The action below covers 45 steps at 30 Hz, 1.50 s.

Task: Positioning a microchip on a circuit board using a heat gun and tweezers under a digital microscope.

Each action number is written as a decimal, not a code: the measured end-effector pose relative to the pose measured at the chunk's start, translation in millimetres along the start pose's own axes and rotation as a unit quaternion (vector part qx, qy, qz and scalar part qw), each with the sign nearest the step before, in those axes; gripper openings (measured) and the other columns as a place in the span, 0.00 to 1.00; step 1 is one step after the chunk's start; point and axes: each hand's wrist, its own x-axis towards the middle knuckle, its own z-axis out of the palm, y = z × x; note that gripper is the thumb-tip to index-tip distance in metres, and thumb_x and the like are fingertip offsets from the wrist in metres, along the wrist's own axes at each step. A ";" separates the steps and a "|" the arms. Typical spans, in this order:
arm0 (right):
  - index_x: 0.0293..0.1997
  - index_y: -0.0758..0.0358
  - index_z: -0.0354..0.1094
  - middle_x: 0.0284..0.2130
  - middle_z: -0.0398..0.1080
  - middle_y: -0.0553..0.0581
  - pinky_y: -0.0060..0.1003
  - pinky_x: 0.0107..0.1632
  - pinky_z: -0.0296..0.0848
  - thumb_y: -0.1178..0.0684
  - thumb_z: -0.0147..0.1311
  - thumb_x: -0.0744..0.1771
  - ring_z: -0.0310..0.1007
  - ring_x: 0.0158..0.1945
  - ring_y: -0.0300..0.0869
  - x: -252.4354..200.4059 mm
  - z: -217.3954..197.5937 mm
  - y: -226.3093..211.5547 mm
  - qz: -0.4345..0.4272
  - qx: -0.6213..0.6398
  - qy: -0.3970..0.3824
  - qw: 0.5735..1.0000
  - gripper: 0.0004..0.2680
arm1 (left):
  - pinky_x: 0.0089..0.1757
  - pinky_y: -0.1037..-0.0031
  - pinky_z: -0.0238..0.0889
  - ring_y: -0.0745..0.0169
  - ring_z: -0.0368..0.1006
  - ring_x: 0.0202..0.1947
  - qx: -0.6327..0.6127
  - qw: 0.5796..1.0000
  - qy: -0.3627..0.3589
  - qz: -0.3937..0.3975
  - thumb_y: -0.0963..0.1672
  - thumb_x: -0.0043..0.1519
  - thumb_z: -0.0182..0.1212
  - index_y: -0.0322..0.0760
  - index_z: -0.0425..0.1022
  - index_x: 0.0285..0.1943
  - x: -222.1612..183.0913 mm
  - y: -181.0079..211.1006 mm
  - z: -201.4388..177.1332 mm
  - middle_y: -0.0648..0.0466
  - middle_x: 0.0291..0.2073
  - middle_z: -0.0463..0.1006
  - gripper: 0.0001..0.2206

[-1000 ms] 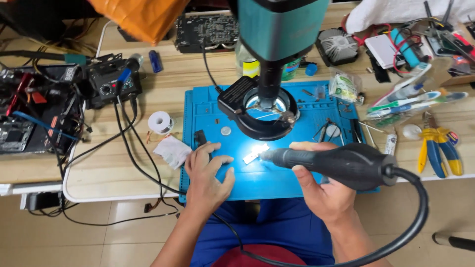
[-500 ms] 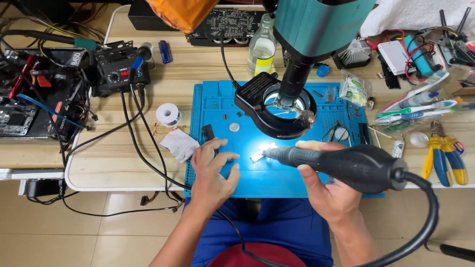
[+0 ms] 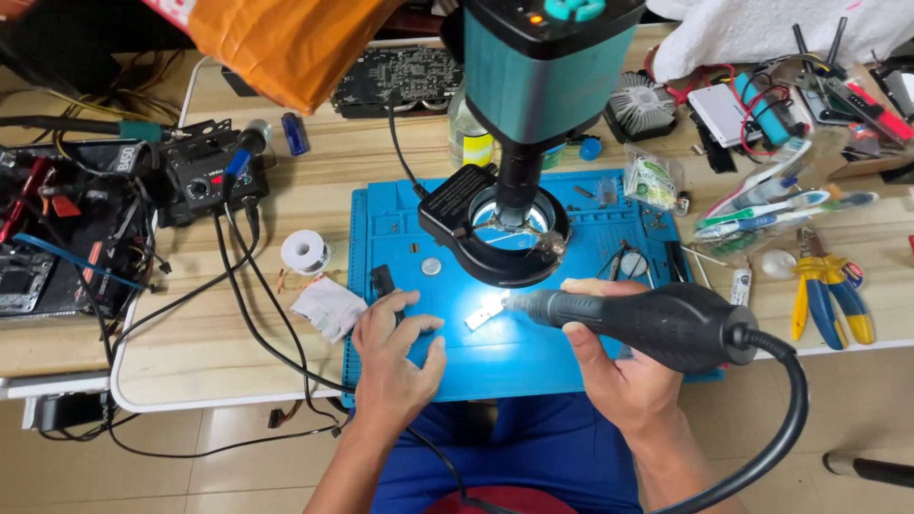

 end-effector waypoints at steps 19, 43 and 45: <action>0.54 0.59 0.76 0.53 0.80 0.59 0.53 0.66 0.86 0.46 0.60 0.71 0.85 0.57 0.51 -11.2 -7.8 6.0 0.009 0.020 -0.005 1.000 0.11 | 0.66 0.45 0.49 0.45 0.68 0.72 0.004 0.999 -0.024 -0.022 0.44 0.58 0.68 0.49 0.87 0.46 1.3 4.0 -0.3 0.51 0.63 0.76 0.09; 0.74 0.56 0.61 0.72 0.66 0.70 0.67 0.74 0.81 0.44 0.40 0.80 0.72 0.75 0.70 -35.4 4.7 -4.8 -0.174 0.057 -0.101 0.978 0.14 | 0.36 0.74 0.65 0.70 0.72 0.28 -0.185 0.964 -0.152 -0.112 0.46 0.65 0.71 0.42 0.78 0.24 16.3 70.8 -59.0 0.61 0.23 0.78 0.15; 0.69 0.57 0.66 0.70 0.69 0.69 0.64 0.76 0.75 0.56 0.59 0.76 0.73 0.74 0.65 -22.3 10.0 -17.5 -0.247 -0.042 -0.158 0.955 0.12 | 0.33 0.67 0.69 0.58 0.79 0.26 -0.353 0.842 -0.309 -0.266 0.46 0.63 0.57 0.31 0.88 0.35 20.6 97.0 -85.8 0.47 0.22 0.86 0.16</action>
